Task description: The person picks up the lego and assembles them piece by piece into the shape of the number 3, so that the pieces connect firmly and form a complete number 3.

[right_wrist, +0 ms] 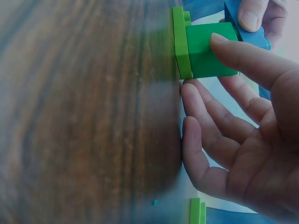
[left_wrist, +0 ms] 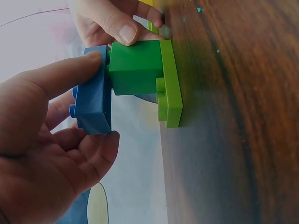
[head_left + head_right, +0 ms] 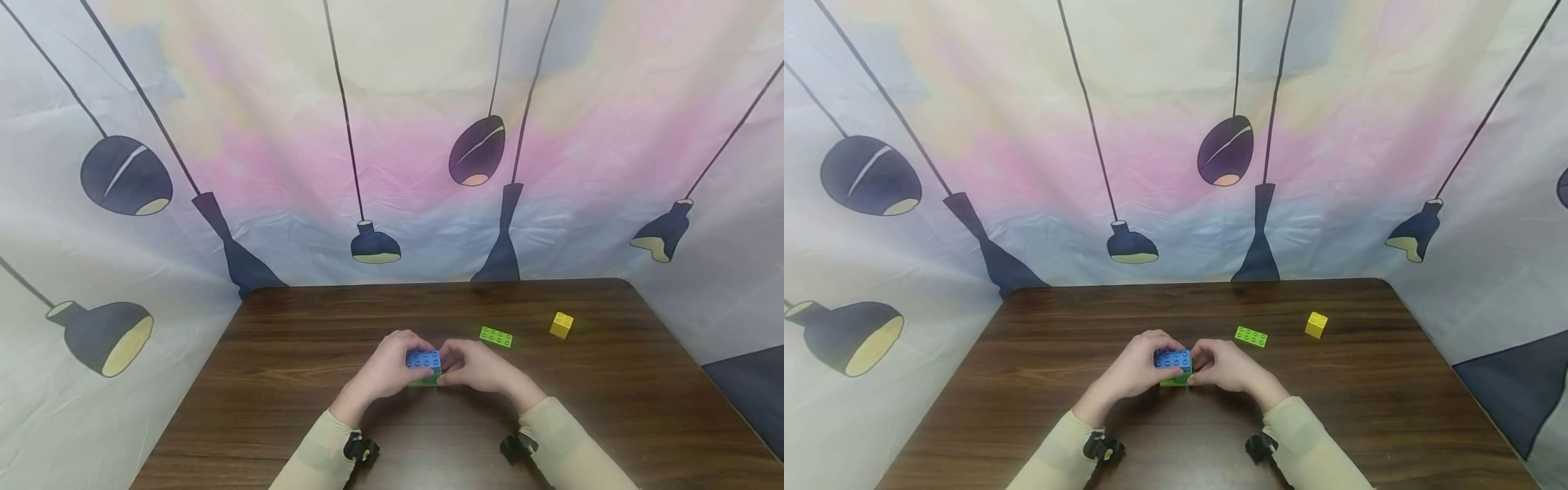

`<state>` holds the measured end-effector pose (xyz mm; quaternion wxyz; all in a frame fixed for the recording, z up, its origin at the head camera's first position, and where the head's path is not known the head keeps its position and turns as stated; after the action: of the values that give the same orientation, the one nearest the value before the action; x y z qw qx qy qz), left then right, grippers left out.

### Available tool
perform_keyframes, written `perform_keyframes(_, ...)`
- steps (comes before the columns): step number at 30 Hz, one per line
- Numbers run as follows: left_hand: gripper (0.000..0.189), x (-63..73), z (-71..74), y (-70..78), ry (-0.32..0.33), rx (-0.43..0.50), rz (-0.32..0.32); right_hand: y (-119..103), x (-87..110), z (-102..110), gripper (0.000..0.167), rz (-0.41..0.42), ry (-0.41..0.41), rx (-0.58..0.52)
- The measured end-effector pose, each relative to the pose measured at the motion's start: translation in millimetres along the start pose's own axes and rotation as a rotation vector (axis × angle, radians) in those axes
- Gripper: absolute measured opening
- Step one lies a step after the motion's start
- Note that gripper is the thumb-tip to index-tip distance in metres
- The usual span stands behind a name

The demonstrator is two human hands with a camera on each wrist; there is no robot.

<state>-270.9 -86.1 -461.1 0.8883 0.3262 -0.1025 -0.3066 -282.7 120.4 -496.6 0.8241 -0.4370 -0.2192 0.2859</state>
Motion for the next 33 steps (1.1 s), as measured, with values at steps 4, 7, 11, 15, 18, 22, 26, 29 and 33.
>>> perform_keyframes(4, 0.029, 0.2, -0.5, 0.8, 0.001, -0.006, 0.0, -0.8, 0.5, 0.0, 0.028, 0.001, -0.002, -0.003)
perform_keyframes(7, 0.029, -0.3, -1.6, 0.9, 0.002, -0.014, -0.007, -0.3, 0.8, 0.2, 0.028, -0.001, -0.001, -0.003)
perform_keyframes(11, 0.03, -1.2, -3.0, 1.2, 0.002, -0.025, -0.015, 0.8, 0.7, 0.6, 0.028, -0.001, 0.002, 0.002)
perform_keyframes(15, 0.03, -1.2, -3.1, 1.2, 0.0, -0.025, -0.014, 1.3, 0.4, 0.6, 0.028, 0.004, 0.001, 0.001)
perform_keyframes(18, 0.031, -0.8, -2.5, 0.8, -0.002, -0.02, -0.015, 1.3, 0.2, 0.5, 0.027, 0.008, 0.001, 0.001)
perform_keyframes(22, 0.031, -0.4, -2.4, 1.5, -0.008, -0.013, -0.015, 1.3, 0.3, 0.5, 0.027, 0.01, 0.0, 0.0)
perform_keyframes(26, 0.031, -0.7, -2.5, 1.5, -0.01, -0.013, -0.011, 1.4, -0.1, 0.7, 0.026, 0.008, 0.0, -0.002)
perform_keyframes(29, 0.031, -1.0, -2.5, 1.0, -0.01, -0.011, -0.007, 1.3, -0.4, 1.2, 0.026, 0.009, 0.003, -0.001)
perform_keyframes(33, 0.031, -1.1, -2.5, 0.2, -0.011, -0.008, -0.004, 1.2, -0.4, 1.6, 0.026, 0.013, 0.005, 0.002)
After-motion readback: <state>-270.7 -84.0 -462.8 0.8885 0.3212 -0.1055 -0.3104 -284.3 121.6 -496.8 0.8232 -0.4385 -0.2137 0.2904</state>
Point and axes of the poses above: each hand's wrist, its own x-axis away from the middle knuckle, its own z-axis out of the back of the hand, y = z × x, the point moved 3 cm from there along -x, towards the middle knuckle, and after that the axes turned 10 degrees about -y, right-handed, at the moved point
